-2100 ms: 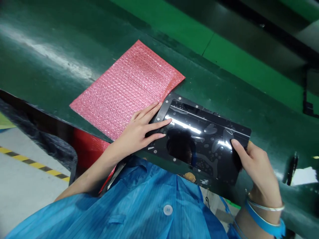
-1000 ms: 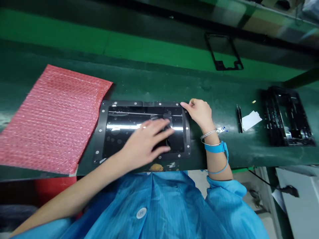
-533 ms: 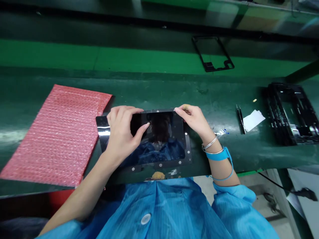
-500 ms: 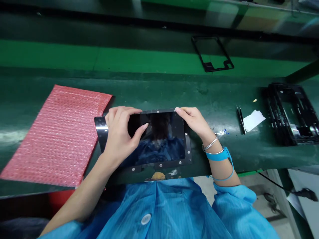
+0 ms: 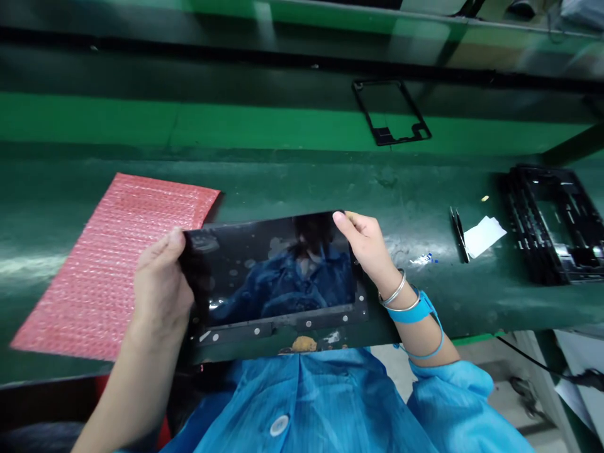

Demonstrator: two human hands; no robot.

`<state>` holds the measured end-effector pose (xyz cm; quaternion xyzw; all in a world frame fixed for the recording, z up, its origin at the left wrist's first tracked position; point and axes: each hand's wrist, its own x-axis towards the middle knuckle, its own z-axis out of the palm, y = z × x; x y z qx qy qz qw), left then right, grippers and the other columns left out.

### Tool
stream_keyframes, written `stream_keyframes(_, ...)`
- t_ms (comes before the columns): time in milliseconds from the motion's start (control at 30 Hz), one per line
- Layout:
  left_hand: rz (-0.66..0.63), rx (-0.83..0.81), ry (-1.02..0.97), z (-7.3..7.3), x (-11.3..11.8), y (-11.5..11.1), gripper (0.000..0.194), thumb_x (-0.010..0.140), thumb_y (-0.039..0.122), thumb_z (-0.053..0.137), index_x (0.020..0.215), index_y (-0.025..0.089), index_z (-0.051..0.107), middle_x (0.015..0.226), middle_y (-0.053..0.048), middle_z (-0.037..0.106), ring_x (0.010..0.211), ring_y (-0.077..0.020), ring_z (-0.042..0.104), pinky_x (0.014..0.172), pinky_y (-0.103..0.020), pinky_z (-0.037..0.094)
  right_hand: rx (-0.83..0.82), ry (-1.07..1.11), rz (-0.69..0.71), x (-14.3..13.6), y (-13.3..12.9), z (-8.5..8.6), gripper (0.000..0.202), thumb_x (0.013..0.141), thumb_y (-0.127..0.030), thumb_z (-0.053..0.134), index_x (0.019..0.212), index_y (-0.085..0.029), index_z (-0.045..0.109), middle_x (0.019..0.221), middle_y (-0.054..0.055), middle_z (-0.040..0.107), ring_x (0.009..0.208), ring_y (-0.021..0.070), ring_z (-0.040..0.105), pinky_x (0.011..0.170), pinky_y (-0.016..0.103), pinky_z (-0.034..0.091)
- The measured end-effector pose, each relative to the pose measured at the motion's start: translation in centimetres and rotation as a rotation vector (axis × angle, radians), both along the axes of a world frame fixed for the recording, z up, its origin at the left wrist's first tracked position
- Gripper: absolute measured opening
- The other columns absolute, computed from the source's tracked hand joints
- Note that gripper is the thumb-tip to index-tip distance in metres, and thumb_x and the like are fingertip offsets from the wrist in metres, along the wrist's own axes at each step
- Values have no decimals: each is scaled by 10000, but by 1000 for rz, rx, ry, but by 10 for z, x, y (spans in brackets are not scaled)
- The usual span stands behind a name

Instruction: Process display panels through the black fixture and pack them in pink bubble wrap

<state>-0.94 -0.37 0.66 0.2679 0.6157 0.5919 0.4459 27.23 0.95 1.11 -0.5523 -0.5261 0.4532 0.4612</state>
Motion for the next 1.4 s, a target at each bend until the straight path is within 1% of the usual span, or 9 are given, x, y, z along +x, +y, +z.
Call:
stream_keyframes(200, 231, -41, -109, 2, -15, 10, 305, 863, 416, 673, 653, 209, 595, 554, 33, 598, 482, -133, 537, 470, -273, 450, -91, 13, 260, -4, -3, 12, 640, 775, -808, 610, 572, -231, 423, 560, -42, 380, 538, 113, 393, 513, 260, 361)
stream_keyframes(367, 270, -77, -152, 0, -14, 11, 273, 883, 385, 641, 674, 218, 586, 505, 37, 552, 452, -139, 520, 470, -273, 476, -199, 50, 229, -9, -6, 8, 607, 786, -768, 649, 564, -230, 474, 511, -27, 500, 512, 149, 575, 500, 258, 415)
stream_keyframes(500, 270, 3, -189, 6, -4, 13, 242, 868, 374, 667, 722, 182, 643, 634, 12, 674, 602, -139, 645, 611, -246, 571, -227, 135, 246, -11, -5, 5, 585, 776, -758, 680, 582, -221, 551, 501, -4, 584, 479, 142, 577, 489, 255, 458)
stream_keyframes(733, -103, 4, -146, 5, -4, 7, 394, 656, 483, 866, 833, 168, 710, 851, -43, 769, 822, -222, 742, 720, -290, 610, -217, 294, 86, 2, 4, -10, 541, 774, -697, 728, 618, -185, 649, 581, 76, 685, 435, 125, 533, 440, 262, 440)
stream_keyframes(833, -384, -41, -144, 7, -3, 1, 386, 636, 392, 895, 887, 164, 712, 899, -69, 771, 913, -268, 757, 735, -305, 618, -188, 303, 20, 6, 9, -16, 531, 776, -688, 735, 649, -175, 679, 616, 92, 702, 444, 128, 531, 432, 269, 433)
stream_keyframes(933, -515, -78, -128, 10, -1, -4, 399, 638, 329, 898, 928, 148, 691, 856, -76, 766, 816, -266, 772, 618, -269, 601, -194, 302, -1, 8, 12, -17, 536, 779, -692, 730, 661, -173, 674, 627, 93, 702, 457, 127, 545, 427, 260, 427)
stream_keyframes(1200, -394, -4, -176, 10, -12, -8, 444, 658, 415, 882, 945, 131, 699, 844, -85, 771, 635, -233, 753, 505, -251, 573, -233, 251, 85, 5, 34, 8, 477, 608, -554, 916, 781, -204, 642, 608, -23, 632, 462, 125, 591, 410, 227, 432)
stream_keyframes(1300, -270, 95, -88, 13, -30, -10, 429, 739, 436, 826, 1037, 151, 709, 979, -87, 773, 741, -239, 769, 591, -289, 614, -181, 233, 137, -17, 62, 25, 516, 591, -571, 919, 755, -184, 620, 623, -27, 601, 457, 110, 583, 399, 215, 420)
stream_keyframes(1400, -73, 182, 222, 8, -63, -15, 507, 826, 463, 741, 1247, 192, 660, 1165, -104, 750, 1053, -282, 736, 829, -385, 629, -145, 194, 99, -54, 99, 36, 498, 644, -533, 906, 731, -190, 557, 625, -42, 562, 473, 98, 589, 418, 194, 428)
